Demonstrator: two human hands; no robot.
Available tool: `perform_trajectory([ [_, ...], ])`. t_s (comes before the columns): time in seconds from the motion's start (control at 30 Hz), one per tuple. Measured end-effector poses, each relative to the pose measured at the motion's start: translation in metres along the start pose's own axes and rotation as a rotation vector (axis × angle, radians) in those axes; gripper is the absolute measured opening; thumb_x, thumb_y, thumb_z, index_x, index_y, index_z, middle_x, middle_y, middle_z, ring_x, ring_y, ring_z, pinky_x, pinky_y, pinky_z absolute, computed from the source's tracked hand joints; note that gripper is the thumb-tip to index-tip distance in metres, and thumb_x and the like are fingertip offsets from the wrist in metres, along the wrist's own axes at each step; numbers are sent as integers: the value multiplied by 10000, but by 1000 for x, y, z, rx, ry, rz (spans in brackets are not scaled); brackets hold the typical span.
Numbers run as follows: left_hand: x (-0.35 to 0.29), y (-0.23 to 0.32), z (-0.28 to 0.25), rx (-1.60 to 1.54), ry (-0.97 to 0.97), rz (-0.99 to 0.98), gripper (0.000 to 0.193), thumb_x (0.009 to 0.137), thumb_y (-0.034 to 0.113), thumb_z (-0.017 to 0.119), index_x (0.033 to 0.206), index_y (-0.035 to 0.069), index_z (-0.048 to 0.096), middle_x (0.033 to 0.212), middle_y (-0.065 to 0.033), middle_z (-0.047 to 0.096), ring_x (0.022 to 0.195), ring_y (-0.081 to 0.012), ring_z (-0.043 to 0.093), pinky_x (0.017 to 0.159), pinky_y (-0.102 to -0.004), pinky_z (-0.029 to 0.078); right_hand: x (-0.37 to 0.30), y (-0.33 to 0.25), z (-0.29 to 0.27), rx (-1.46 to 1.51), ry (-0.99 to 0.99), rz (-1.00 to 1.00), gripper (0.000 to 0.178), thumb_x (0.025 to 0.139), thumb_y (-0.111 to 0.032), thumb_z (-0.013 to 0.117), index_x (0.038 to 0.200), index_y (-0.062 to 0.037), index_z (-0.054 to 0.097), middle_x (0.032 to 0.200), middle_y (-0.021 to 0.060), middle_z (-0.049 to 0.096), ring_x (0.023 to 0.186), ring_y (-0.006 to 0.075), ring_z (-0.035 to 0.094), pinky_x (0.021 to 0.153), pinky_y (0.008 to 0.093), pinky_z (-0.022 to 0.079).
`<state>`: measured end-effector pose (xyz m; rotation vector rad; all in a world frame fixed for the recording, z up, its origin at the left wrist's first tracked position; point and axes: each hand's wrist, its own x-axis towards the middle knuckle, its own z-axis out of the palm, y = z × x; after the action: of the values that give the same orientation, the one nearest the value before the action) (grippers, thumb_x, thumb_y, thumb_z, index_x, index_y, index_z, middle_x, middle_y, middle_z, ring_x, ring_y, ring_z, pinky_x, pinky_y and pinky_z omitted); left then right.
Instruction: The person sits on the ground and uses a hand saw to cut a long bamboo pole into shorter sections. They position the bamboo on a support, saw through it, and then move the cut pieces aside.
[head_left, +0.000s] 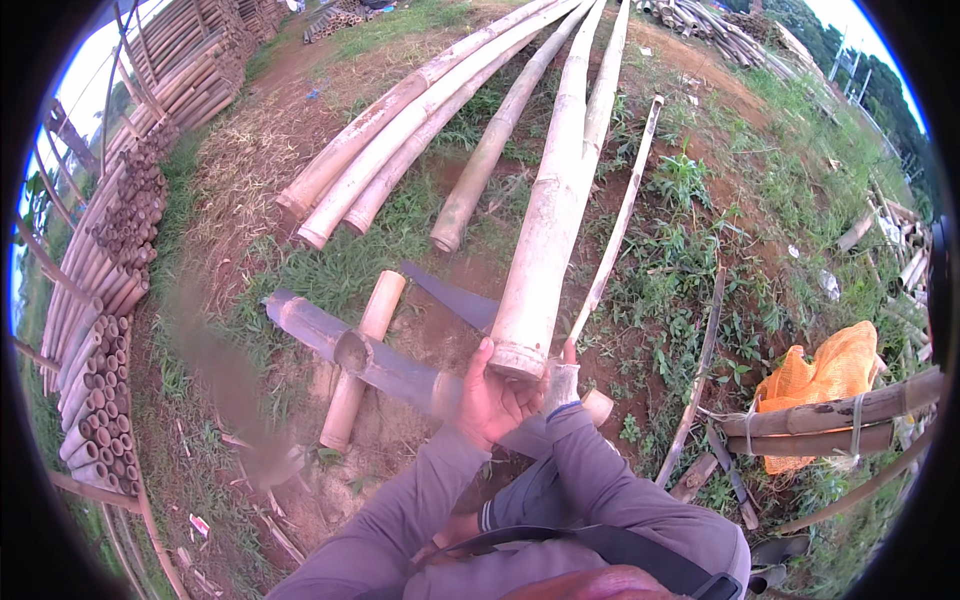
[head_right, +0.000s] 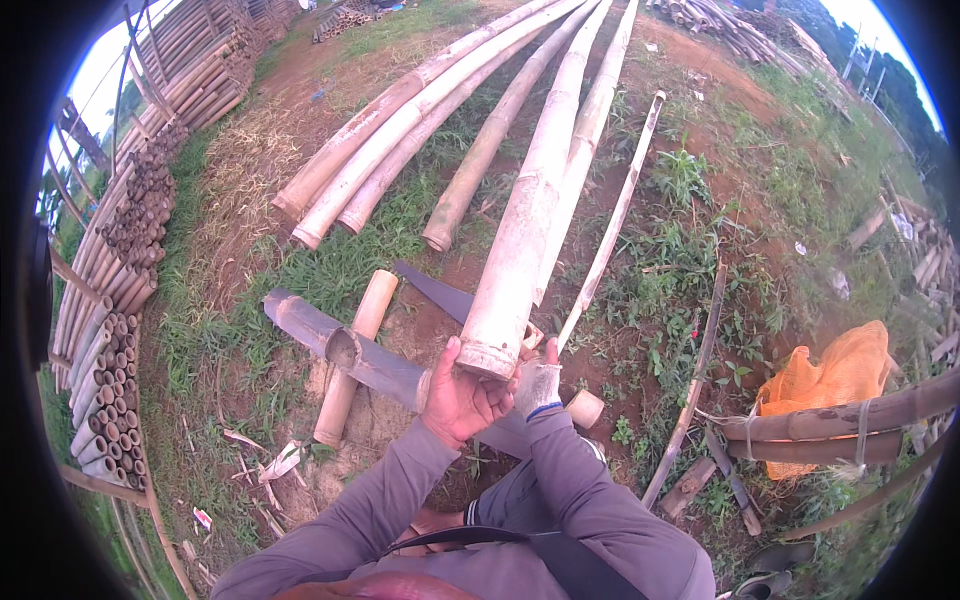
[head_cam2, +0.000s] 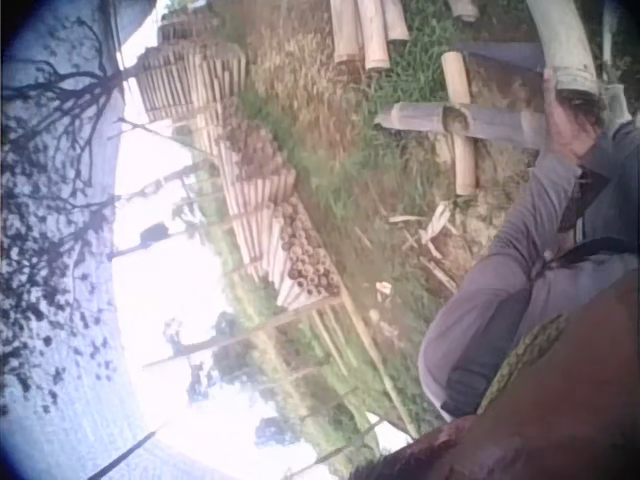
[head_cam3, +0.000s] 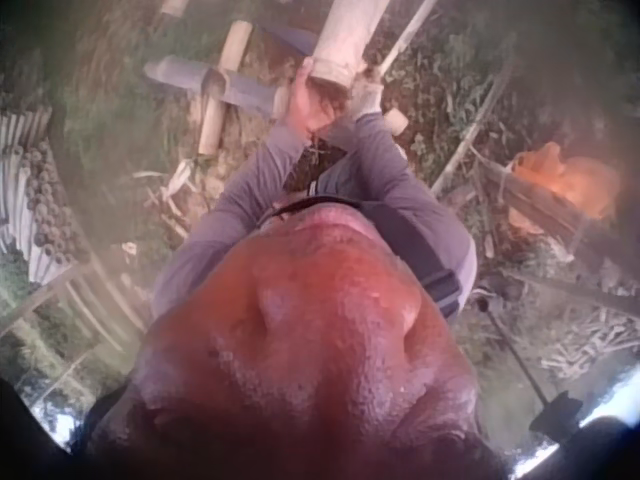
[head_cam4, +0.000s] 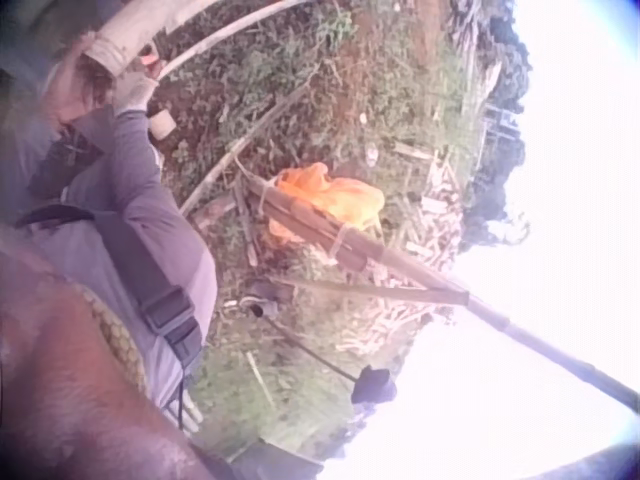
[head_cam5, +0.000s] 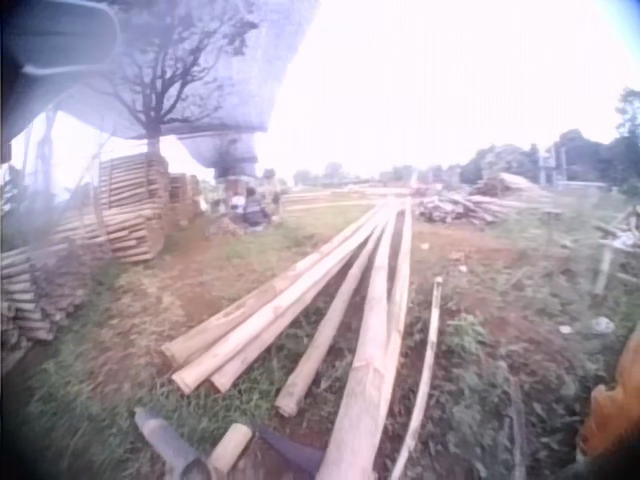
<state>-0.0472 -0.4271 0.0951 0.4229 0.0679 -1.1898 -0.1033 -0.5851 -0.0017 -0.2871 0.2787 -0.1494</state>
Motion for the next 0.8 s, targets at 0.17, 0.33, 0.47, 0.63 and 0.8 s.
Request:
perform_trajectory([
  [0.17, -10, -8, 1, -92, -39, -19, 997, 971, 831, 553, 1535, 9, 530, 1286, -244, 732, 1020, -307, 799, 901, -456, 644, 46, -58, 78, -36, -169, -103, 1152, 910, -898, 563, 1572, 38, 448, 1460, 288, 626, 1313, 441, 656, 1093, 562, 569],
  [0.33, -24, -9, 13, -110, -130, -57, 982, 986, 836, 519, 1517, 10, 536, 1253, -222, 746, 1018, -299, 795, 897, -452, 649, 64, -69, 109, -92, -277, -67, 1079, 929, -848, 606, 1458, 88, 512, 1297, 284, 677, 1136, 421, 720, 976, 533, 635],
  [0.47, -65, -3, 1, -126, -109, -126, 1041, 974, 870, 491, 1596, 36, 460, 1338, -239, 715, 1105, -358, 783, 963, -522, 633, 38, -43, 133, -118, -192, -38, 986, 944, -785, 651, 1425, 68, 541, 1221, 258, 695, 1074, 391, 735, 937, 525, 648],
  [0.63, -189, 2, 30, 384, 208, 265, 974, 994, 762, 590, 1675, 115, 331, 1543, -205, 575, 1424, -413, 588, 1053, -644, 574, -32, 19, 192, -274, -21, -50, 911, 953, -717, 706, 1482, 6, 542, 1256, 222, 710, 1105, 348, 744, 982, 491, 634],
  [0.8, -303, 1, 27, 590, 471, 778, 922, 935, 388, 835, 1636, 57, 336, 1487, -216, 555, 1380, -344, 595, 1132, -488, 532, -86, 151, 229, -323, 71, 28, 762, 997, -617, 731, 1454, -27, 574, 1272, 171, 715, 1094, 305, 735, 1008, 453, 609],
])
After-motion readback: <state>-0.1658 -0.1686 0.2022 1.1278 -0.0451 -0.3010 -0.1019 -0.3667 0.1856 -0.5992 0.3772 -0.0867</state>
